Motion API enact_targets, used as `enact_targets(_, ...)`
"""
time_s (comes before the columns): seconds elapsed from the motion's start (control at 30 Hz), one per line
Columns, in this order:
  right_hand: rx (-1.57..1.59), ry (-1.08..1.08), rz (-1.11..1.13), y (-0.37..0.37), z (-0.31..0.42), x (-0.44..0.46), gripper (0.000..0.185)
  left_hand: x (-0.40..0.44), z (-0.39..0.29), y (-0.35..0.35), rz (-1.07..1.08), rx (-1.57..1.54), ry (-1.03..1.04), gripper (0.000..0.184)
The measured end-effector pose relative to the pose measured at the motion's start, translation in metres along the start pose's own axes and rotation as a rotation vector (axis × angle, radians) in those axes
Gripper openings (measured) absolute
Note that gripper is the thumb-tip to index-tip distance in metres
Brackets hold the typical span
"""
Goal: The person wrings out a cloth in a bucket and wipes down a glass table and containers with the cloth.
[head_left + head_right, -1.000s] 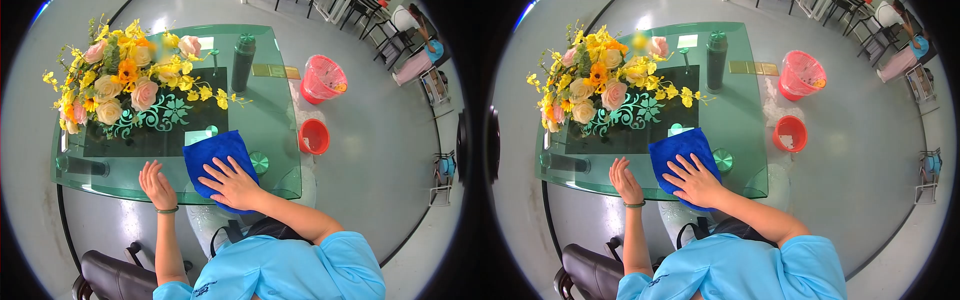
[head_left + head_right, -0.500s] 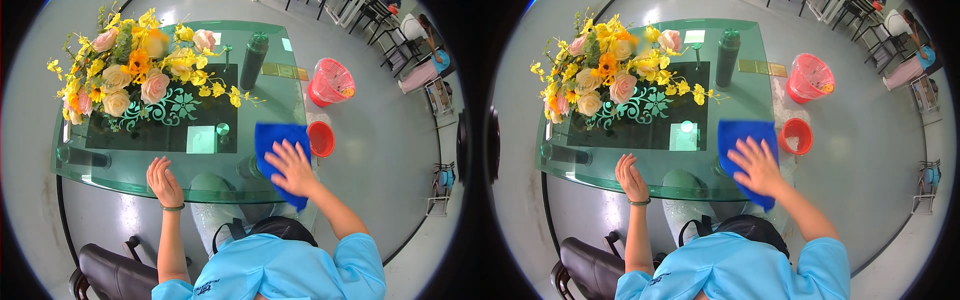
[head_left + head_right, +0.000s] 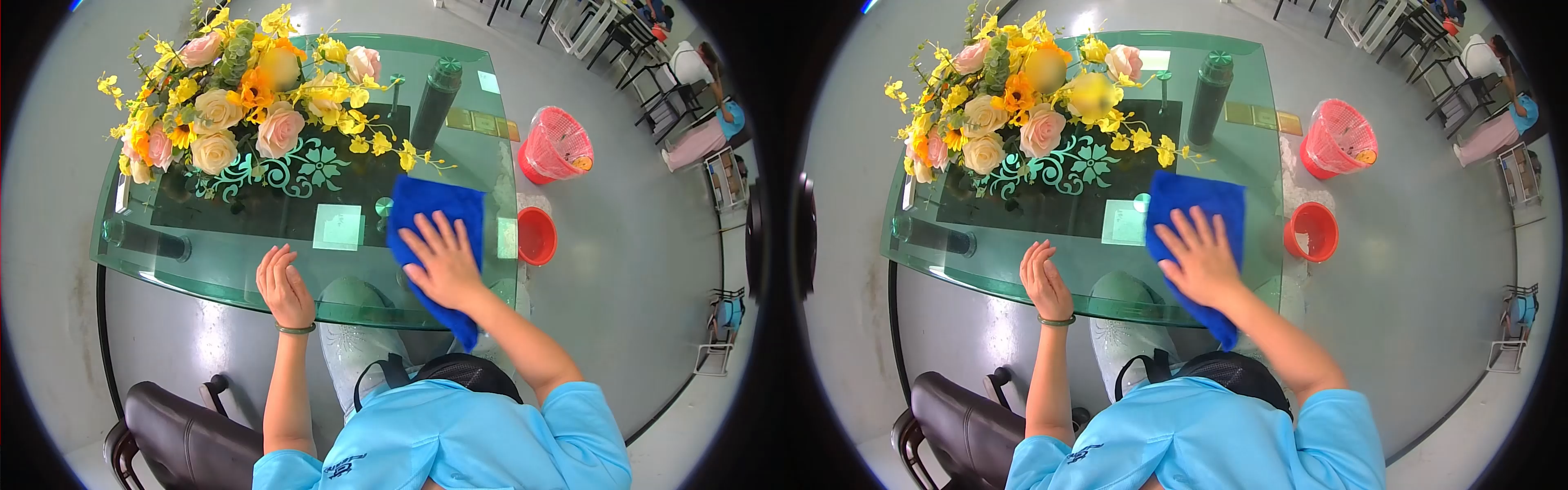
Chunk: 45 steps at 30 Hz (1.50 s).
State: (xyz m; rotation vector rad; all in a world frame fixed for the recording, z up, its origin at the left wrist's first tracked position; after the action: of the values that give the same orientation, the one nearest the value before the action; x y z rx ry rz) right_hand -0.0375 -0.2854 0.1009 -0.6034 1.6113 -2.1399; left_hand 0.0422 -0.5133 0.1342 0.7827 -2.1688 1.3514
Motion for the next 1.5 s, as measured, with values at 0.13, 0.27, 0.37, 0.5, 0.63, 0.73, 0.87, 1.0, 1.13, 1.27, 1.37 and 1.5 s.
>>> enact_targets(0.13, 0.12, -0.147, -0.013, 0.016, 0.069, 0.013, 0.054, 0.0, 0.0, -0.001, -0.008, 0.004, 0.007, 0.02)
enact_targets(0.27, 0.179, -0.201, -0.006, 0.012, 0.079, 0.006, 0.053, 0.0, 0.0, -0.003, -0.016, -0.005, 0.006, 0.02)
enact_targets(0.37, 0.172, -0.227, 0.028, 0.004, 0.064, -0.008, 0.053, -0.001, 0.003, -0.003, -0.001, -0.005, -0.003, 0.024)
enact_targets(0.5, 0.116, -0.166, 0.051, -0.001, 0.03, -0.012, 0.056, 0.0, 0.004, -0.001, 0.0, -0.032, -0.022, 0.021)
enact_targets(0.63, 0.046, -0.11, -0.012, -0.004, 0.008, 0.036, 0.058, 0.001, 0.0, 0.0, 0.018, -0.029, 0.014, 0.019)
enact_targets(0.73, 0.024, -0.084, -0.069, 0.001, -0.006, 0.084, 0.057, 0.0, 0.004, -0.003, -0.009, -0.041, -0.018, 0.019)
enact_targets(0.87, -0.019, -0.004, -0.106, 0.011, -0.019, 0.138, 0.057, -0.001, 0.006, -0.005, -0.038, -0.033, -0.04, 0.018)
enact_targets(1.0, -0.031, 0.078, -0.095, 0.016, -0.02, 0.155, 0.058, 0.001, 0.004, -0.007, -0.043, -0.021, -0.032, 0.018)
enact_targets(1.13, 0.0, -0.002, -0.036, 0.022, 0.014, 0.124, 0.059, -0.001, 0.008, -0.009, -0.079, -0.046, -0.033, 0.016)
enact_targets(1.27, 0.038, -0.155, 0.029, 0.029, 0.084, 0.069, 0.06, 0.0, 0.006, -0.014, -0.106, -0.071, -0.043, 0.016)
enact_targets(1.37, 0.065, -0.249, 0.017, 0.028, 0.119, 0.041, 0.058, -0.001, 0.006, -0.015, -0.108, -0.087, -0.047, 0.018)
enact_targets(1.5, 0.089, -0.339, 0.084, 0.015, 0.111, 0.01, 0.057, -0.001, 0.01, -0.017, -0.121, -0.099, -0.043, 0.018)
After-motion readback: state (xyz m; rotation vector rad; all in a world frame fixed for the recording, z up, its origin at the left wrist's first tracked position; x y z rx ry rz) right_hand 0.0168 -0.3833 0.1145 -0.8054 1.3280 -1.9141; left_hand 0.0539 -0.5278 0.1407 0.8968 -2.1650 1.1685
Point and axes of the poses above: each hand's wrist, its own x-axis towards the middle knuckle, its own y-axis out of the palm, z = x × y, the point moved 10 cm from there along x, towards the middle knuckle, and after that the axes turned 5 degrees about y, right-handed, at the moved point
